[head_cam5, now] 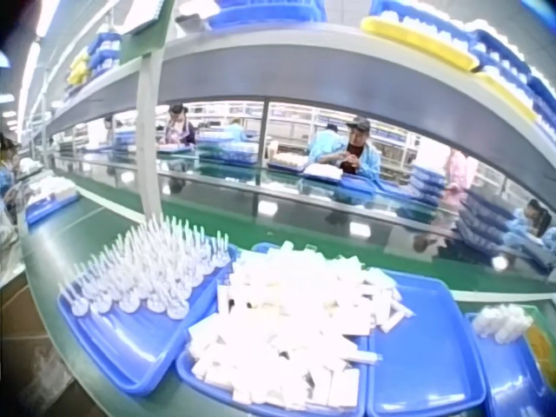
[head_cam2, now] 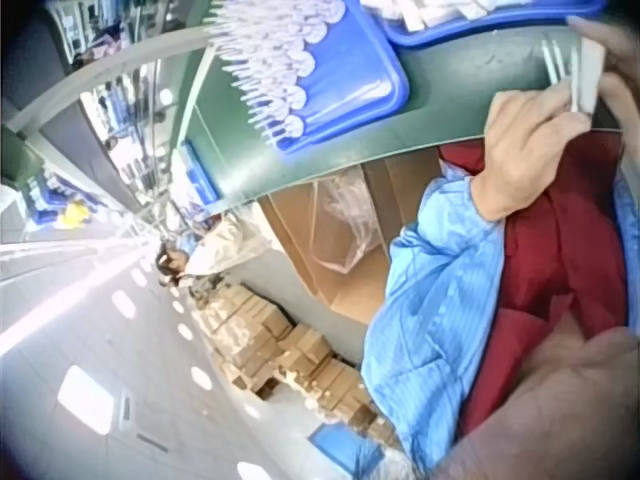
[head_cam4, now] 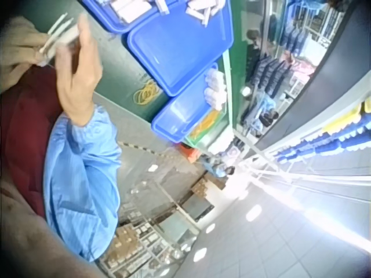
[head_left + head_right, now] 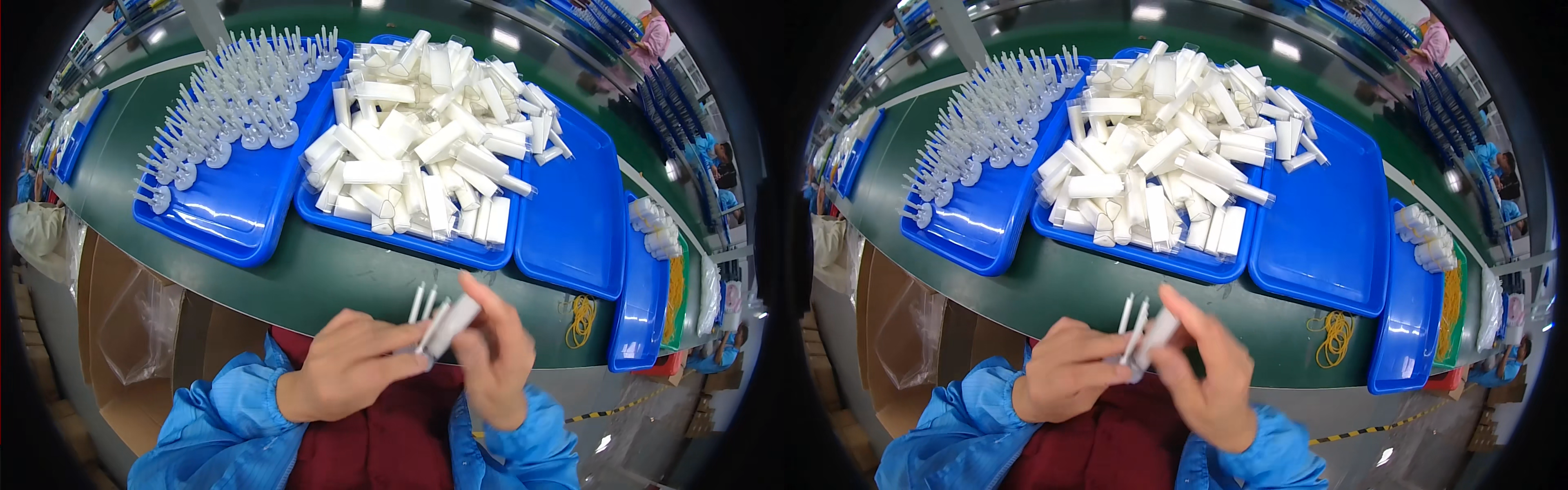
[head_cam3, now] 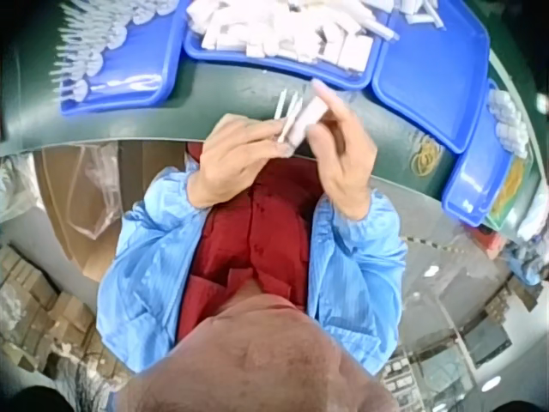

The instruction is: Assembling and bundling small white plastic components using rubber bands on an industrial assembly line.

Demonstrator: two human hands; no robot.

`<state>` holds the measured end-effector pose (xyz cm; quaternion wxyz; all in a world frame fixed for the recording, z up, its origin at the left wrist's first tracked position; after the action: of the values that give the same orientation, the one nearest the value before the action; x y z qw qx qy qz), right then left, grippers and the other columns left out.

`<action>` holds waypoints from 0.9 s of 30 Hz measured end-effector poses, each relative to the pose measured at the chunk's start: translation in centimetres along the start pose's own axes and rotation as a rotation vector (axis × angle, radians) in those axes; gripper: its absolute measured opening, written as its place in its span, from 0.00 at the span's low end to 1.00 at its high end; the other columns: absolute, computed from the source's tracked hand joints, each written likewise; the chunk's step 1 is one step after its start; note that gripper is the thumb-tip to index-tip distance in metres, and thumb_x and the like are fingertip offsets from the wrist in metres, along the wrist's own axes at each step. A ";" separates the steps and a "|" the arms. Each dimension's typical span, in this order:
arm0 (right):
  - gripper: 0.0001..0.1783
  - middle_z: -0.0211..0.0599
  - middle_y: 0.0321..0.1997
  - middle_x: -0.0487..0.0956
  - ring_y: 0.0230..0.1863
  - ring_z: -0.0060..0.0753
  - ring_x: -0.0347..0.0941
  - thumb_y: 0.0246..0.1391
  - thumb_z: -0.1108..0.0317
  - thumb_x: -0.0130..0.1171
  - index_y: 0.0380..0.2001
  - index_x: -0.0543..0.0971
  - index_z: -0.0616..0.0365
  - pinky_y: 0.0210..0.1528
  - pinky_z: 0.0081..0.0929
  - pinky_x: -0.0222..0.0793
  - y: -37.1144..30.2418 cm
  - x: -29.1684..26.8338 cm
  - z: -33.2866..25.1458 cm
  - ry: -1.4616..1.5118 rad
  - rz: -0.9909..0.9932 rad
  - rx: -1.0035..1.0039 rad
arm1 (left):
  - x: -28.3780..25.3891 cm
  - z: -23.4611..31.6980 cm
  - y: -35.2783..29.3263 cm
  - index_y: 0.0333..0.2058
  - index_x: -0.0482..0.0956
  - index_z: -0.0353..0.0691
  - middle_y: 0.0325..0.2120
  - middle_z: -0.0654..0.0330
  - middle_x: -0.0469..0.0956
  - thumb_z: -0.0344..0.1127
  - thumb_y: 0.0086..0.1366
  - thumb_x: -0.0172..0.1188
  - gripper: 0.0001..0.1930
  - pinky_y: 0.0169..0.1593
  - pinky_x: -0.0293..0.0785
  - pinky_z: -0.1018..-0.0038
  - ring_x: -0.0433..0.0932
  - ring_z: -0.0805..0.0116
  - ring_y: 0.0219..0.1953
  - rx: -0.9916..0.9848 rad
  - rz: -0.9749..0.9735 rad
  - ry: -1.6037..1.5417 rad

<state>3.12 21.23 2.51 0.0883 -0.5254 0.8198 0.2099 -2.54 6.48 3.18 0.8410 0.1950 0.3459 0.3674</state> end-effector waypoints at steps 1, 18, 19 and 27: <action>0.19 0.42 0.37 0.80 0.36 0.35 0.79 0.55 0.79 0.63 0.52 0.81 0.64 0.40 0.29 0.73 2.0 -0.7 -0.3 -0.142 -0.008 -0.074 | -0.1 -0.7 0.0 0.37 0.84 0.44 0.46 0.54 0.85 0.20 0.50 0.69 0.15 0.36 0.70 0.69 0.82 0.62 0.33 -0.026 -0.013 0.022; 0.22 0.44 0.42 0.81 0.45 0.27 0.78 0.60 0.75 0.61 0.57 0.69 0.63 0.49 0.26 0.73 2.7 -2.6 2.5 0.220 0.081 0.200 | 0.9 -2.5 0.1 0.41 0.84 0.45 0.49 0.58 0.83 0.23 0.53 0.70 0.16 0.35 0.69 0.71 0.81 0.65 0.34 -0.008 -0.008 0.007; 0.26 0.43 0.42 0.81 0.45 0.28 0.77 0.61 0.73 0.58 0.61 0.66 0.63 0.51 0.27 0.72 2.4 -2.6 2.7 0.287 0.144 0.263 | 1.0 -2.0 0.3 0.41 0.85 0.46 0.49 0.58 0.84 0.23 0.52 0.70 0.16 0.35 0.69 0.71 0.81 0.66 0.34 0.006 -0.033 0.030; 0.32 0.42 0.41 0.80 0.48 0.29 0.75 0.66 0.63 0.52 0.69 0.61 0.65 0.58 0.32 0.68 0.9 -2.3 4.9 0.481 0.182 0.455 | 1.7 0.4 1.6 0.42 0.86 0.47 0.49 0.60 0.84 0.25 0.54 0.70 0.16 0.37 0.66 0.73 0.81 0.69 0.35 0.017 -0.171 -0.062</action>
<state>2.94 25.59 -0.76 -0.0117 -0.4513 0.8865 -0.1015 -2.24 8.76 3.65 0.8778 0.1833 0.3384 0.2853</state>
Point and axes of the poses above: each hand's wrist, its own y-axis towards the middle knuckle, its own x-axis out of the palm, z = x × y, the point moved 10 cm from there along y, towards the middle knuckle
